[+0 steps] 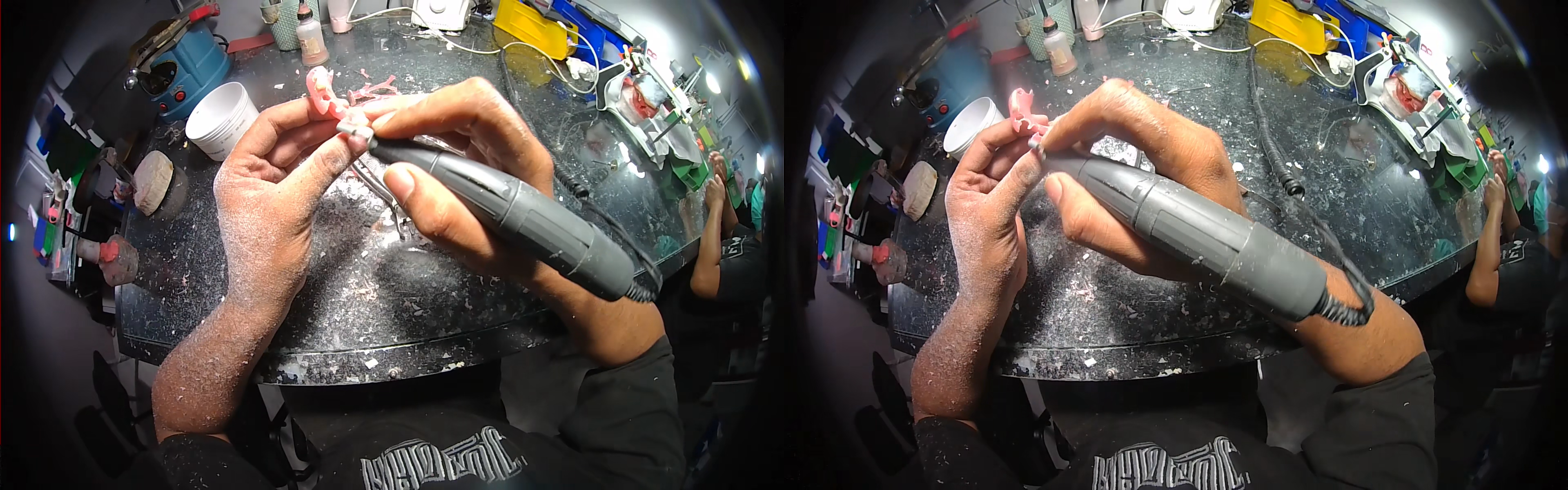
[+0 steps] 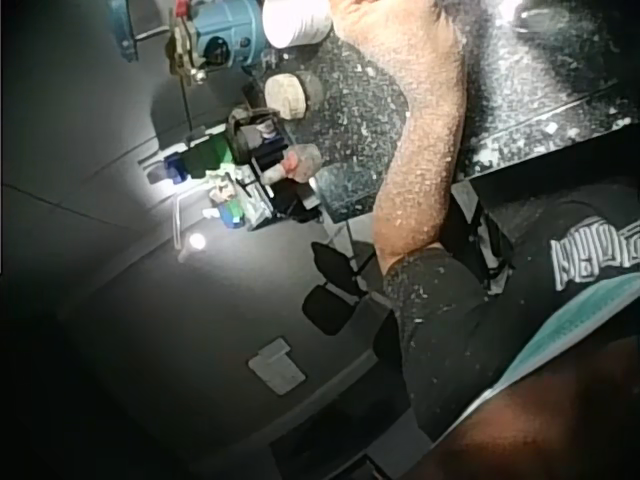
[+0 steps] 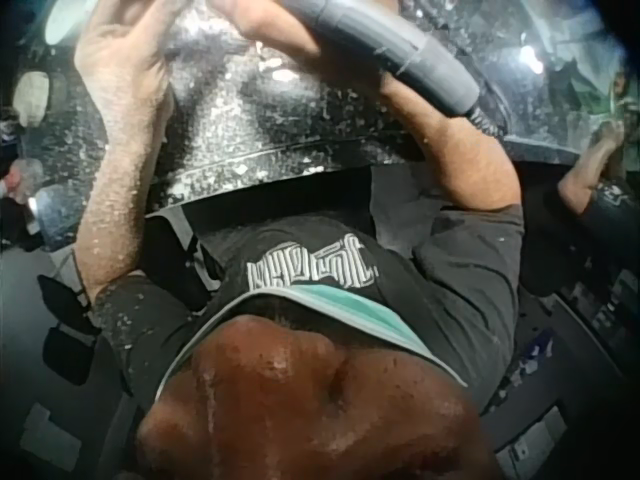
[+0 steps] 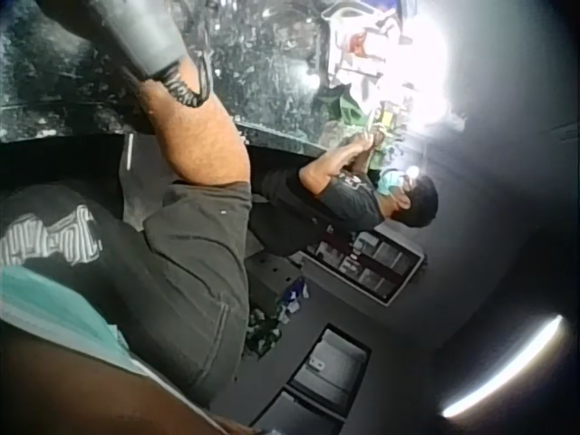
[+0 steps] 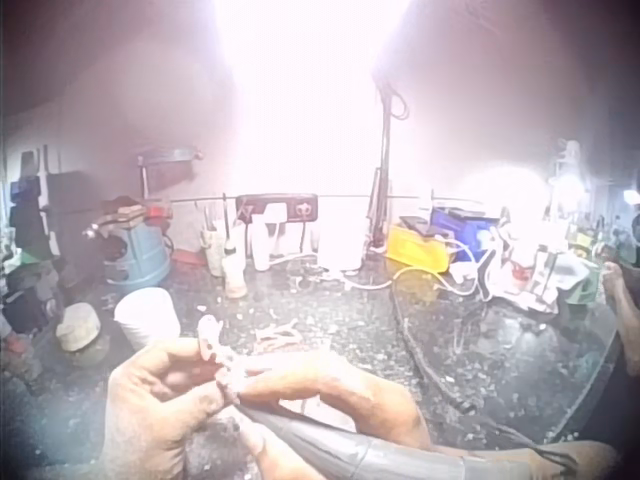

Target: The person uses a rotary handpiece to carve and smooth a small pink dental prosthesis held in the left hand. The operator rotates the object to access different surfaces while the tool removes material, producing fine pink dust on the work surface.

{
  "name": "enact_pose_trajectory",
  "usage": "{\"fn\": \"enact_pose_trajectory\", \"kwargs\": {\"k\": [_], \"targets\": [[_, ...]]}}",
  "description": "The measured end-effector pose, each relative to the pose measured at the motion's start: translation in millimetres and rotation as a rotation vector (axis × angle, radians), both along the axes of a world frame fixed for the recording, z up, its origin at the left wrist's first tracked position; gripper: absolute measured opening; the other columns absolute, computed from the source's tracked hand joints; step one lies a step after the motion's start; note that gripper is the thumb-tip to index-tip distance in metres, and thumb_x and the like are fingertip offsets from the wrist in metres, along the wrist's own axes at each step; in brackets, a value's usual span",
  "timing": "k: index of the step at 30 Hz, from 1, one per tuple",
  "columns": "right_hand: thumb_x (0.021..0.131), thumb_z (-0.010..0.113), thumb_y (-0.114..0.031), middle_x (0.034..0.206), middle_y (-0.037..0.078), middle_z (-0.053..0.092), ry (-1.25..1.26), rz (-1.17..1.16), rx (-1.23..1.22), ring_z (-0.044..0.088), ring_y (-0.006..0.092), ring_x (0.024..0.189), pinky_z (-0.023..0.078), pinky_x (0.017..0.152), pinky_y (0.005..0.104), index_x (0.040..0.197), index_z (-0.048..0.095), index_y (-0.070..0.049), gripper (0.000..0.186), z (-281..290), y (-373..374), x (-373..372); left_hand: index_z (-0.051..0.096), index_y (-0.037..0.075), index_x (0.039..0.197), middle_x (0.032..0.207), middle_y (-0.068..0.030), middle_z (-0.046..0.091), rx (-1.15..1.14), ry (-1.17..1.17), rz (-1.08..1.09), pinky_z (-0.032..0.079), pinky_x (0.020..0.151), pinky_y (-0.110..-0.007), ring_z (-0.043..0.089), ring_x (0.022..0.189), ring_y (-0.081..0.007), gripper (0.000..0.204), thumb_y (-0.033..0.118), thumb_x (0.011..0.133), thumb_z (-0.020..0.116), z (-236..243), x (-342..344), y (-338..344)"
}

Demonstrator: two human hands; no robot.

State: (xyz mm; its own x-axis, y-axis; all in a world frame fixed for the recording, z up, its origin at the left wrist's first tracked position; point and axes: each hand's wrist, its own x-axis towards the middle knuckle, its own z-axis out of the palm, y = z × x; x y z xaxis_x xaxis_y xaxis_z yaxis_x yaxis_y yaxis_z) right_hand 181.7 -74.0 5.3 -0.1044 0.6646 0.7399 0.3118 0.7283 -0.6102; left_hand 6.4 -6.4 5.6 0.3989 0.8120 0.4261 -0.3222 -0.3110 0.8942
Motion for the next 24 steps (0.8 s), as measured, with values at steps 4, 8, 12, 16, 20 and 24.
{"fn": "enact_pose_trajectory", "kwargs": {"k": [4,8,12,16,20,24], "targets": [[0.094,0.068,-0.014,0.107,0.017,0.067,0.186,-0.084,0.035,0.066,0.0227,0.104,0.052,0.092,0.036,0.119,0.055,0.002,0.032,2.7,2.7,-4.0,0.058,-0.005,0.125,0.114,-0.0162,0.07,-0.198,-0.138,-0.14,0.047,0.104,-0.034,0.066,0.11,-0.019,0.035,0.009,0.094,0.067,-0.7,2.6,4.4],[0.093,0.068,-0.006,0.105,0.013,0.068,0.097,-0.196,0.081,0.067,0.0168,0.1,0.054,0.089,0.029,0.12,0.057,0.0,0.029,-4.9,17.3,5.9,0.057,-0.002,0.13,0.119,-0.0128,0.068,-0.373,-0.14,-0.254,0.044,0.106,-0.035,0.065,0.111,-0.0182,0.039,0.02,0.098,0.063,-5.9,0.8,11.3],[0.083,0.076,0.004,0.115,0.009,0.064,0.028,-0.16,0.091,0.066,0.015,0.105,0.055,0.094,0.0286,0.122,0.059,-0.001,0.043,-11.3,20.1,5.0,0.058,0.001,0.129,0.119,-0.01,0.068,-0.428,-0.097,-0.274,0.044,0.104,-0.035,0.064,0.113,-0.0178,0.038,0.023,0.098,0.063,-8.6,1.0,12.6],[0.083,0.076,0.004,0.115,0.008,0.064,0.045,-0.173,0.028,0.066,0.0138,0.106,0.054,0.095,0.0278,0.122,0.06,-0.002,0.043,-13.3,19.3,7.4,0.052,0.003,0.136,0.127,-0.01,0.064,-0.408,-0.032,-0.337,0.037,0.112,-0.041,0.058,0.124,-0.0206,0.043,0.025,0.1,0.058,-11.1,-0.2,16.1],[0.084,0.075,0.004,0.114,0.007,0.064,0.044,-0.167,-0.005,0.065,0.0135,0.106,0.054,0.095,0.0279,0.122,0.06,-0.001,0.041,-14.0,19.0,7.6,0.055,0.004,0.135,0.127,-0.0097,0.064,-0.415,0.003,-0.341,0.037,0.112,-0.042,0.058,0.123,-0.02,0.042,0.026,0.099,0.06,-12.0,-2.6,18.6],[0.085,0.072,0.006,0.115,0.008,0.064,0.075,-0.147,-0.019,0.065,0.0138,0.106,0.054,0.095,0.0282,0.121,0.06,-0.001,0.039,-15.1,20.0,8.1,0.054,0.005,0.136,0.127,-0.0104,0.064,-0.467,-0.025,-0.358,0.037,0.112,-0.042,0.058,0.123,-0.0213,0.044,0.025,0.098,0.061,-12.7,-3.0,19.8]]}}
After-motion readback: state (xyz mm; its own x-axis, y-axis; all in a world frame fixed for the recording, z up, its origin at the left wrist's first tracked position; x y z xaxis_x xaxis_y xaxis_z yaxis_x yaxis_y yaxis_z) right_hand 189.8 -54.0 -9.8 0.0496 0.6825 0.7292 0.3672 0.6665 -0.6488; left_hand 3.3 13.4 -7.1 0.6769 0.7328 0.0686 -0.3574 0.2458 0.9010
